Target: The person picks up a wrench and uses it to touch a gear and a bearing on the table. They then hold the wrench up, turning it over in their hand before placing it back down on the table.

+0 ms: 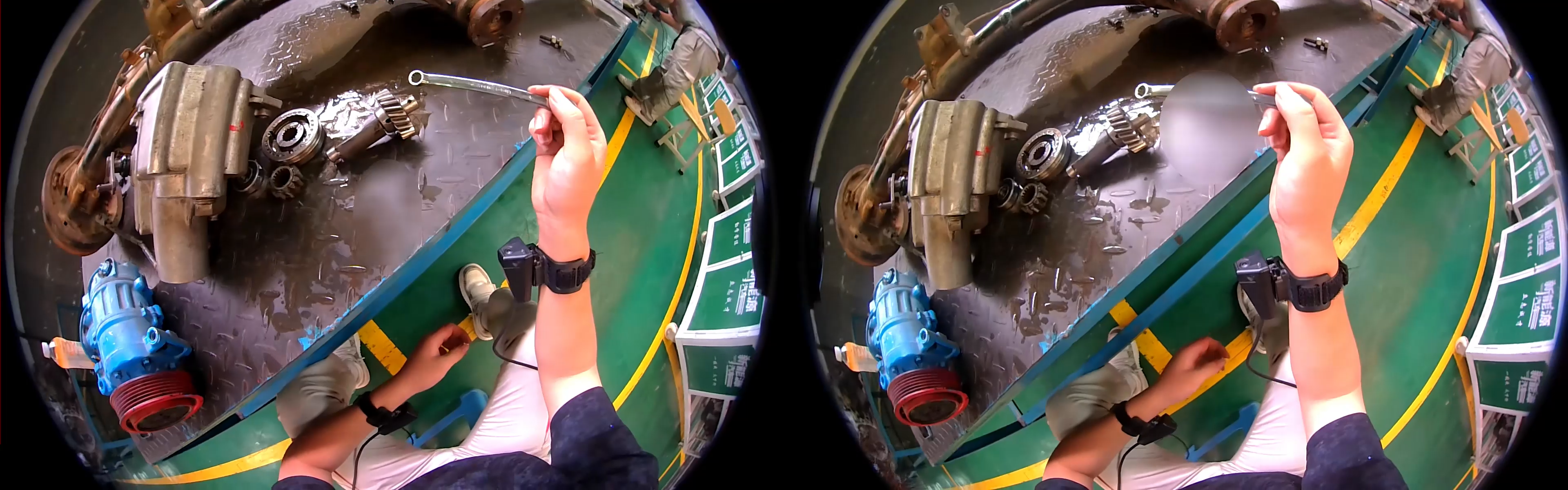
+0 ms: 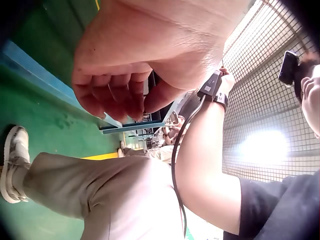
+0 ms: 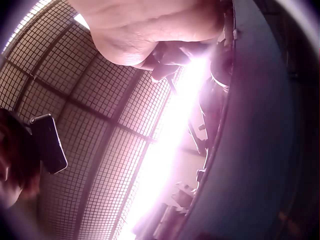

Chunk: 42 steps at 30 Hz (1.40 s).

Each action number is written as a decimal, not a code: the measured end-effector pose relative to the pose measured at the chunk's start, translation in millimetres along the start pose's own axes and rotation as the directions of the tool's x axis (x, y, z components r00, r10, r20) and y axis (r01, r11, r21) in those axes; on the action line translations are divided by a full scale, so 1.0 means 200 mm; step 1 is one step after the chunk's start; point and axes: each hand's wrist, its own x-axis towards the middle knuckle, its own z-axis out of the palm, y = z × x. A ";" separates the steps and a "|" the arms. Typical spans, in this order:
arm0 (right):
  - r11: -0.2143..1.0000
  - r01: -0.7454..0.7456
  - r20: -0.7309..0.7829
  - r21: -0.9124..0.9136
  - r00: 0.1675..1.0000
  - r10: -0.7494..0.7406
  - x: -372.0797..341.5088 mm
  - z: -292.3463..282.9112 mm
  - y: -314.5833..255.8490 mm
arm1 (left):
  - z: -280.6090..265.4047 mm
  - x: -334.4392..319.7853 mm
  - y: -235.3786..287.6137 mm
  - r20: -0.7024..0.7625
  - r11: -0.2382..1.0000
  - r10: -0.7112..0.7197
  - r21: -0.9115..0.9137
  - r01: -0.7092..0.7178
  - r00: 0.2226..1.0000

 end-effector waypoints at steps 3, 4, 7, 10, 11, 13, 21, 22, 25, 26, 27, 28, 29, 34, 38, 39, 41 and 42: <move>0.998 0.012 0.049 0.055 0.999 -0.015 0.01 -0.02 0.02 | 0.00 -0.02 0.02 0.003 1.000 -0.025 0.018 0.025 1.000; 0.997 0.011 0.036 0.071 0.999 -0.013 0.02 -0.02 0.02 | 0.01 -0.02 0.02 0.006 0.999 -0.019 0.038 0.019 1.000; 0.993 0.003 0.012 0.115 1.000 -0.004 0.01 -0.02 0.06 | 0.01 -0.02 0.05 0.039 0.997 -0.052 0.062 0.050 0.998; 0.989 0.002 0.006 0.145 1.000 -0.003 0.01 -0.02 0.09 | 0.01 -0.02 0.06 0.064 0.996 -0.057 0.076 0.052 0.996; 0.989 0.009 -0.002 0.145 1.000 -0.009 0.02 -0.01 0.10 | 0.01 -0.02 0.06 0.069 0.996 -0.050 0.082 0.044 0.996; 0.988 0.015 0.003 0.156 1.000 -0.015 0.02 -0.02 0.10 | 0.00 -0.02 0.06 0.067 0.996 -0.038 0.084 0.032 0.997; 0.988 0.009 0.024 0.155 1.000 -0.012 0.02 -0.02 0.10 | 0.01 -0.02 0.05 0.059 0.996 -0.020 0.094 0.014 0.998; 0.988 0.010 0.022 0.154 1.000 -0.013 0.02 -0.02 0.10 | 0.01 -0.02 0.04 0.051 0.995 -0.002 0.100 -0.003 0.999; 0.989 0.013 0.034 0.147 0.999 -0.019 0.02 -0.02 0.10 | 0.01 0.00 0.01 0.028 0.994 0.021 0.109 -0.024 0.999; 0.988 0.015 0.040 0.153 0.999 -0.022 0.02 -0.02 0.10 | 0.02 0.01 0.00 0.022 0.993 0.024 0.111 -0.026 0.999; 0.987 0.018 0.046 0.159 0.999 -0.025 0.02 -0.03 0.10 | 0.02 0.02 0.00 0.021 0.992 0.012 0.123 -0.014 1.000; 0.986 0.020 0.052 0.165 0.998 -0.029 0.02 -0.03 0.11 | 0.02 0.02 -0.01 0.020 0.991 -0.001 0.134 -0.002 1.000; 0.986 0.021 0.040 0.163 0.999 -0.028 0.02 -0.02 0.11 | 0.03 0.03 -0.01 0.018 0.989 -0.013 0.145 0.010 1.000; 0.986 0.044 0.037 0.163 0.998 -0.051 0.02 -0.03 0.12 | 0.05 0.01 0.00 0.054 0.989 -0.020 0.149 0.012 0.998; 0.982 0.048 0.022 0.185 0.998 -0.053 0.03 -0.03 0.13 | 0.04 0.00 0.01 0.066 0.989 -0.013 0.149 0.003 0.998; 0.980 0.051 0.034 0.191 0.998 -0.058 0.03 -0.04 0.13 | 0.04 0.00 0.02 0.071 0.989 -0.012 0.148 0.002 0.997; 0.980 0.055 0.047 0.192 0.997 -0.066 0.03 -0.05 0.14 | 0.04 0.00 0.02 0.080 0.989 -0.012 0.147 0.001 0.997; 0.981 0.059 0.049 0.186 0.996 -0.069 0.03 -0.05 0.14 | 0.04 0.00 0.03 0.082 0.990 -0.016 0.144 0.004 0.997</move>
